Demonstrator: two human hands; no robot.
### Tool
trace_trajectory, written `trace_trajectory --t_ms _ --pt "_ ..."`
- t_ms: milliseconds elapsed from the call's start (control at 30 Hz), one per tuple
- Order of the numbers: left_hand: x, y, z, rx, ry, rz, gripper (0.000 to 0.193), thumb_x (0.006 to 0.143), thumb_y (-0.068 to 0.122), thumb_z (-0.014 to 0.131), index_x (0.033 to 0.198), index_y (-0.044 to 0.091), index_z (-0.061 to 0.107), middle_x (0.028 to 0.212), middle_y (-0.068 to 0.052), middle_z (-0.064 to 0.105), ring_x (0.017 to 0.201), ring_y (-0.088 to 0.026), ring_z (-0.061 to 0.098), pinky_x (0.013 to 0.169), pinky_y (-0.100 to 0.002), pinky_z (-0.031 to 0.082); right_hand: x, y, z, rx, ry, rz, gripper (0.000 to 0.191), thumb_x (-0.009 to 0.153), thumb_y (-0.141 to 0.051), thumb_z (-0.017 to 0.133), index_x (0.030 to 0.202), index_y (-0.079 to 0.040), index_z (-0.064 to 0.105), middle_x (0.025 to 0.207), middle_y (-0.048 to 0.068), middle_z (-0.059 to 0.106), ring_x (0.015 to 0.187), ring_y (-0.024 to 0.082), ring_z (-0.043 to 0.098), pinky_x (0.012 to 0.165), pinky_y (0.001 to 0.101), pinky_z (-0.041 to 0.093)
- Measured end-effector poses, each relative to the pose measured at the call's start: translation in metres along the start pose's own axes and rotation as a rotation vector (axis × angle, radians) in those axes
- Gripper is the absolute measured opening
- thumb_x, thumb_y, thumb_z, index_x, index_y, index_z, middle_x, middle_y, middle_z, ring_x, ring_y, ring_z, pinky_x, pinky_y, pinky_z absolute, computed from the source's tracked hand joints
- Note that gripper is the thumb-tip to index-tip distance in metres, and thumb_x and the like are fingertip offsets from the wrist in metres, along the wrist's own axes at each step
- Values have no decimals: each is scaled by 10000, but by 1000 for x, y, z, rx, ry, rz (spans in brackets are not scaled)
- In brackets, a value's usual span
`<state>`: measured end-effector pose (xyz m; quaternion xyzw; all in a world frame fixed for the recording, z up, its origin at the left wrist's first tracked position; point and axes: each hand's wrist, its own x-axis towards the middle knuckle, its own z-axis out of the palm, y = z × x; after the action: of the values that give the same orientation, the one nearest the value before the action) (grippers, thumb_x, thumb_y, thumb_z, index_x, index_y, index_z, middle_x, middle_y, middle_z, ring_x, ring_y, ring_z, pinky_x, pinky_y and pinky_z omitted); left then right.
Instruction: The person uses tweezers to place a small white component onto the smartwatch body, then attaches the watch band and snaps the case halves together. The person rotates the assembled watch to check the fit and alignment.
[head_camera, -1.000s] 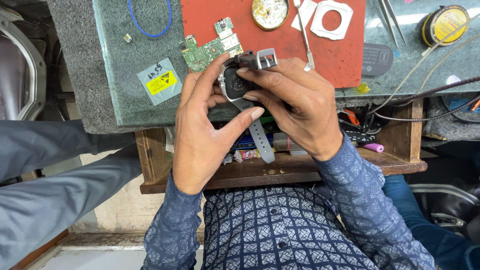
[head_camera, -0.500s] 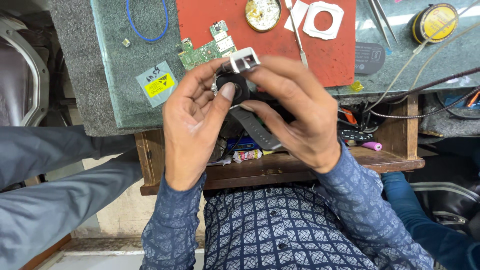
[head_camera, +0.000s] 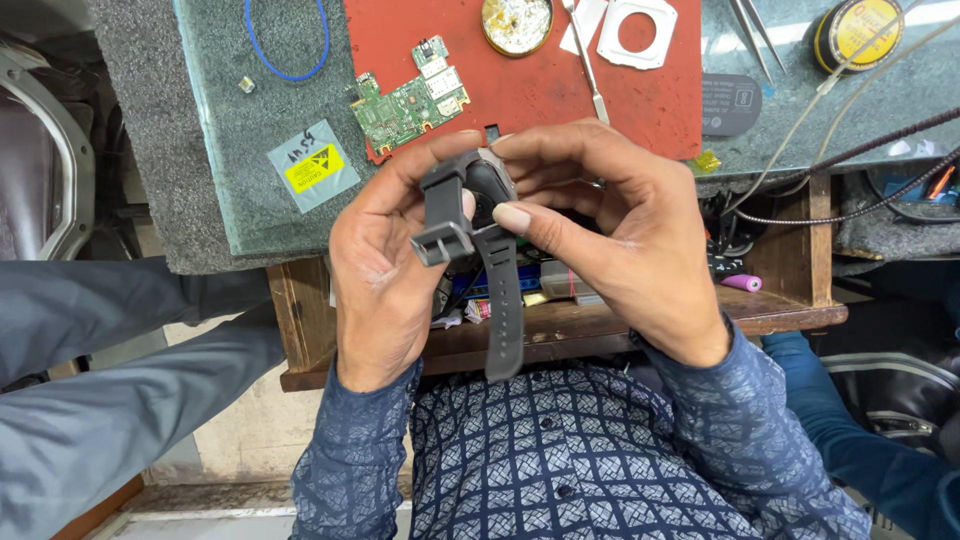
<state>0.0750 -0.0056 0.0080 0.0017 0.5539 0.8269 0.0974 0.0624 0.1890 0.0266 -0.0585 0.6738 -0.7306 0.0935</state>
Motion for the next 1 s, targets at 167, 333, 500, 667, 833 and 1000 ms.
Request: trace_trajectory --t_ms 167,333,500,667,833,1000 --pt "-1 -1 0 -24 -52 28 446 1048 142 694 1406 -86 561 1285 -123 663 1185 -149 651 1096 -291 527 2 -4 0 50 -3 55 369 958 31 737 1315 34 644 1209 86 711 1151 145 703 1057 304 601" --pt "-2 -5 1 -87 -46 49 400 1096 201 655 1373 -77 579 1278 -115 668 1191 -137 636 1122 -286 509 -1 -5 2 8 18 58 359 958 32 740 1306 29 653 1192 71 698 1134 135 692 1040 295 596" --pt "1 -7 2 -140 -14 17 381 1088 197 694 1338 -66 579 1221 -109 654 1154 -139 627 1085 -291 505 -1 -6 4 -44 21 -3 353 971 39 740 1312 24 653 1236 58 640 1143 128 678 1041 282 592" --pt "2 -9 7 -185 -3 12 352 1076 157 701 1339 -39 573 1222 -86 634 1159 -124 611 1078 -280 497 0 -6 4 -89 19 -14 354 977 45 737 1322 26 661 1237 59 610 1108 122 673 1004 265 594" --pt "4 -13 10 -158 62 -22 300 1051 81 719 1301 -31 595 1178 -76 646 1126 -125 615 1091 -310 510 2 -3 5 -104 7 -38 357 984 45 728 1332 29 650 1258 62 609 1124 124 681 1016 264 604" --pt "4 -16 14 -180 94 -10 310 1028 60 731 1308 -6 613 1138 -73 664 1092 -131 641 1066 -314 526 2 -2 5 -111 1 -49 363 981 44 717 1337 28 650 1268 63 613 1136 121 678 1018 260 600"
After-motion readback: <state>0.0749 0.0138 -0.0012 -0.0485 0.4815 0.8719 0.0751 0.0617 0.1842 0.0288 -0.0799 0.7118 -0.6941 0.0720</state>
